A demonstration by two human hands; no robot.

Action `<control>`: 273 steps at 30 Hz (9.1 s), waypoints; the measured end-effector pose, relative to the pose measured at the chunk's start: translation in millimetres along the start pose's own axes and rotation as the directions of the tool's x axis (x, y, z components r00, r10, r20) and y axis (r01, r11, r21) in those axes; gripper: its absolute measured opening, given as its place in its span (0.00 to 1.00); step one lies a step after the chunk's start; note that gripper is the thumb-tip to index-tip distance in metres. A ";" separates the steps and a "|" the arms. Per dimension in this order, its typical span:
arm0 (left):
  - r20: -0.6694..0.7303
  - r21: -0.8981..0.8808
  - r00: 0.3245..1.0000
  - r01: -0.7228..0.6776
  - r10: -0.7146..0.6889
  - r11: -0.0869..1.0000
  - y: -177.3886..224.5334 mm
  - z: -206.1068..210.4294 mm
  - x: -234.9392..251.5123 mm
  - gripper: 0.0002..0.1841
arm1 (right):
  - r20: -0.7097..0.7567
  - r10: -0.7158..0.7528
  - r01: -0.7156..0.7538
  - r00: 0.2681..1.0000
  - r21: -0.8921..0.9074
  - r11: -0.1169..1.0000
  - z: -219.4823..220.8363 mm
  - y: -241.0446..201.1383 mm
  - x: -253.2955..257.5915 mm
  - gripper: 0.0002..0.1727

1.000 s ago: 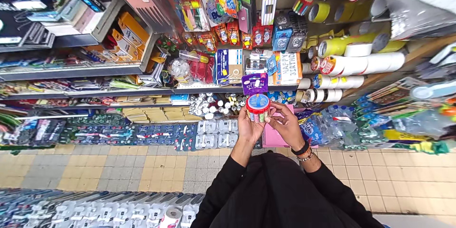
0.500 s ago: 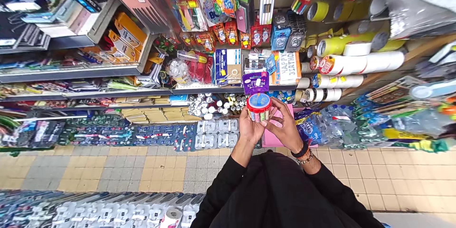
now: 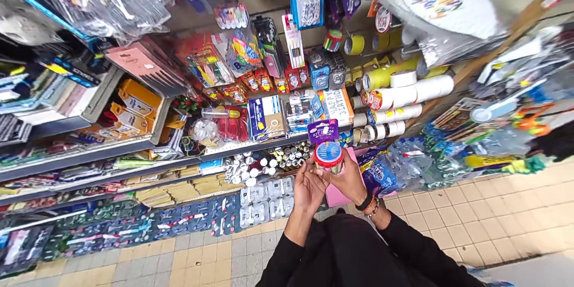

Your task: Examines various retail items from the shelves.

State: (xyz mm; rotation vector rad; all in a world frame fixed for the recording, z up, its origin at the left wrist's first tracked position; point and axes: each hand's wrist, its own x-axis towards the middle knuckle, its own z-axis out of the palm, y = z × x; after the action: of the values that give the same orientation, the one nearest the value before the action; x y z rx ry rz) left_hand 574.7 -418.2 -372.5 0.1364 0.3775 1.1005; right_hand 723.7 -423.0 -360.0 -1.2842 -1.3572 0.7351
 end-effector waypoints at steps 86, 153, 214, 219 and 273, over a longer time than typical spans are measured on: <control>-0.072 0.749 0.886 -0.255 0.458 0.611 35.0 -75.5 -19.9 0.28 | 0.151 0.117 -0.167 0.982 0.385 0.908 -89.0 50.6 -14.3 0.23; -0.367 0.822 0.549 -0.186 0.750 0.539 64.6 -181.8 -193.0 0.29 | -0.408 0.105 -0.330 0.907 -0.534 0.778 142.4 59.6 413.8 0.51; 0.343 0.755 0.894 -0.445 0.289 0.481 48.4 -12.4 -45.7 0.11 | 0.437 0.117 -0.408 0.892 0.666 0.624 22.0 -27.5 -60.1 0.26; 0.345 0.750 0.893 -0.447 0.289 0.487 47.4 -13.6 -51.4 0.13 | 0.419 0.136 -0.399 0.898 0.640 0.657 23.2 -28.5 -62.0 0.24; 0.282 0.749 0.916 -0.397 0.286 0.531 42.7 -20.4 -61.0 0.15 | 0.511 0.217 -0.540 0.832 0.655 0.529 17.7 -25.2 -64.4 0.28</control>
State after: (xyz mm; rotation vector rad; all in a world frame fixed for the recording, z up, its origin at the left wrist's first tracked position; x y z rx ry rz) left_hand 507.0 -454.6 -364.9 1.1383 0.7422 1.2322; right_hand 689.5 -485.7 -358.6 -0.7145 -0.8029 1.7529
